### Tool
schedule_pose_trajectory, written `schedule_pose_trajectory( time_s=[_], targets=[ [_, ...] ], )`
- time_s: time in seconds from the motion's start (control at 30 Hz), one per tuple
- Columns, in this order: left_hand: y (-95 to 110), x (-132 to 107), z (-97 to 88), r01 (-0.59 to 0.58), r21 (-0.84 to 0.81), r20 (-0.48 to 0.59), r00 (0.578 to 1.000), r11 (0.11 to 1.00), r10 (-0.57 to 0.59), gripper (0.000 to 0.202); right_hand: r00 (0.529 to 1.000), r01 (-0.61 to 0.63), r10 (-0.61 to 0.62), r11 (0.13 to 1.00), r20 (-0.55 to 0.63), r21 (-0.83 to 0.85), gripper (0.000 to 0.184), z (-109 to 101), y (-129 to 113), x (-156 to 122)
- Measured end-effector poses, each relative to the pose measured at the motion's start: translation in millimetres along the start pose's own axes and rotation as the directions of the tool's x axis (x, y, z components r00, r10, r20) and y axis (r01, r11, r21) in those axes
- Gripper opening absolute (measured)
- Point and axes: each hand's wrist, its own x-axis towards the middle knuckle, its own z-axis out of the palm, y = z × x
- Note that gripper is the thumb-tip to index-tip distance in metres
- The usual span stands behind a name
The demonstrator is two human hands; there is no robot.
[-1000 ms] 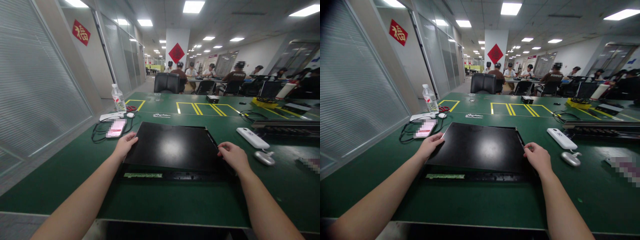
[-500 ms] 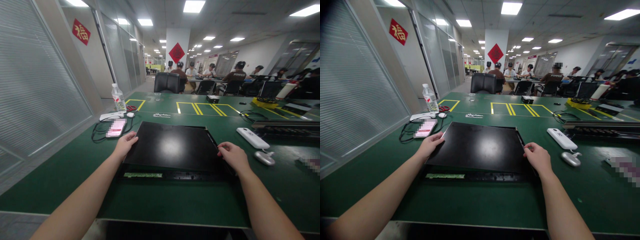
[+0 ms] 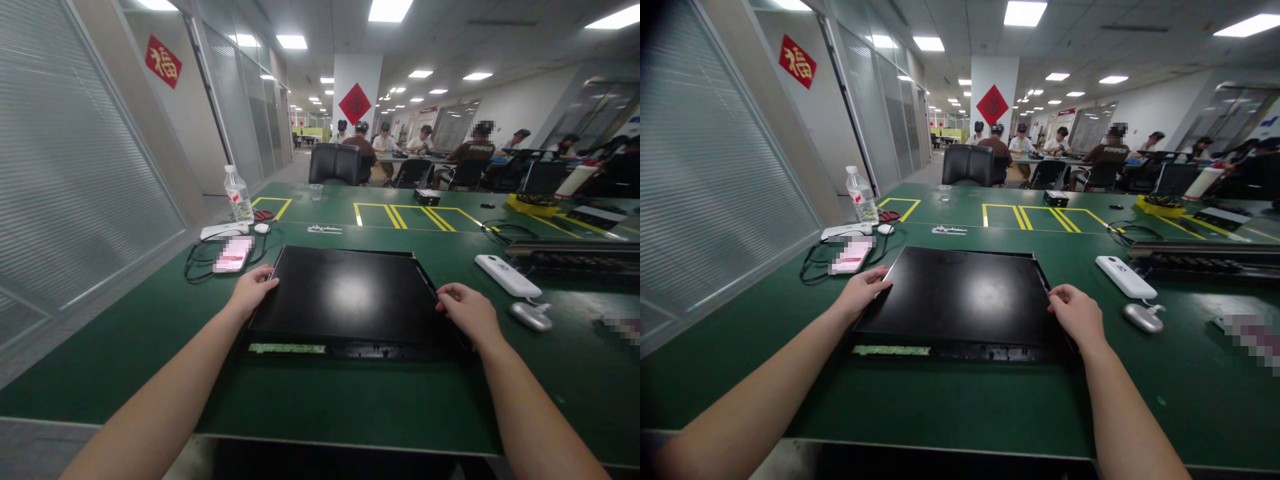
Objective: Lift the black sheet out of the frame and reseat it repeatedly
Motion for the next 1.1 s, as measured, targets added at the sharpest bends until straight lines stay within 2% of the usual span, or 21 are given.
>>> schedule_pose_trajectory(
  time_s=[0.23, 0.37, 0.8, 1.1],
  targets=[
    [-7.7, 5.4, -2.8, -0.028, 0.067, 0.002, 1.000, 0.997, 0.028, 0.033, 1.000, -0.004, 0.004, 1.000, 0.001, 0.026, 0.023, -0.3, 1.0, 2.1],
    [-12.7, 9.4, -5.3, -0.082, 0.131, 0.029, 0.996, 0.988, 0.079, 0.032, 0.999, -0.036, 0.036, 0.999, 0.018, 0.024, 0.022, -1.9, -0.7, 1.6],
    [-26.2, 22.8, -14.2, -0.242, 0.410, 0.106, 0.970, 0.879, 0.218, 0.026, 1.000, -0.020, 0.019, 0.999, 0.012, 0.051, 0.024, 0.2, 4.5, 3.5],
    [-22.8, 24.6, -14.7, -0.321, 0.700, 0.217, 0.947, 0.638, 0.239, 0.037, 1.000, -0.019, 0.019, 0.998, 0.009, 0.063, 0.025, 5.4, 11.7, 8.2]
  ],
)
